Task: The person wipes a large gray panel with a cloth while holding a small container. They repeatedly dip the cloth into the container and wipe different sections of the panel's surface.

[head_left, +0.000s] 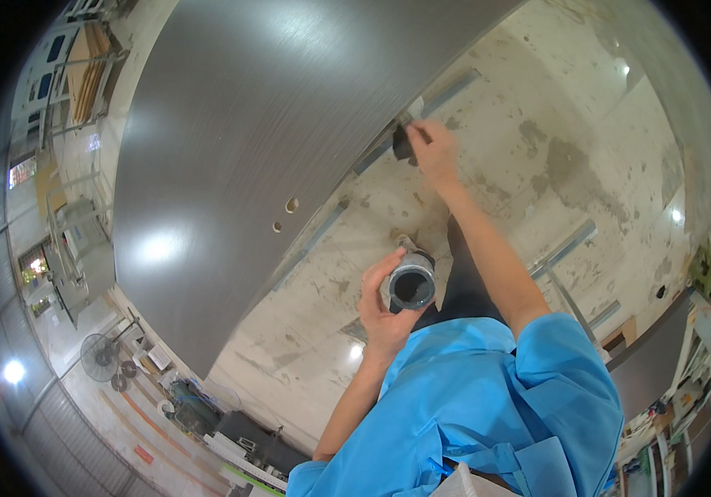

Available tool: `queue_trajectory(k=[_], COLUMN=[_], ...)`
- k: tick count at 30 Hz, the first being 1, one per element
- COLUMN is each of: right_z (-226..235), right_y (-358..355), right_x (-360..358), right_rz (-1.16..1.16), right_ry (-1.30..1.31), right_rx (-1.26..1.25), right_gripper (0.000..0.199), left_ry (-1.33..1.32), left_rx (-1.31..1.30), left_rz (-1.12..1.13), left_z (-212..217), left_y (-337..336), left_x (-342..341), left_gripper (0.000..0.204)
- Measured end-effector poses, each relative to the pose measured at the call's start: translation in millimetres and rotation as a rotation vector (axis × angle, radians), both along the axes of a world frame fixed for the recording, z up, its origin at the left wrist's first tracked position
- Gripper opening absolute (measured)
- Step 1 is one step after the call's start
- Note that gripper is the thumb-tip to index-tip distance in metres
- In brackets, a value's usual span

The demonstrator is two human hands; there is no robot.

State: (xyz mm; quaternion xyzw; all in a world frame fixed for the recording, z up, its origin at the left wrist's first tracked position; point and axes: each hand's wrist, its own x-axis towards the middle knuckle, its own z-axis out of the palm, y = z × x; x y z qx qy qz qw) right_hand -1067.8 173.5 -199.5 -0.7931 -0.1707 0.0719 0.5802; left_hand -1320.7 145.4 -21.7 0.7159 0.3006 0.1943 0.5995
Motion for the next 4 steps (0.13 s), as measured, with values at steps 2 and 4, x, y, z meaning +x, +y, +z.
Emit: queue_trajectory(k=[2, 4], right_z=[0.1, 0.9], right_y=[-4.0, -6.9], right_x=[7.4, 14.7], right_rz=[0.046, 0.068], right_ry=[-0.024, -0.025], right_rx=[0.055, 0.072], right_gripper=[0.009, 0.009], left_ry=[-0.006, 0.001], left_rx=[-0.006, -0.007], left_rz=[0.010, -0.002], left_z=[-0.7, -0.7], left_y=[-1.3, -2.4], left_x=[7.0, 13.2], left_gripper=[0.087, 0.087])
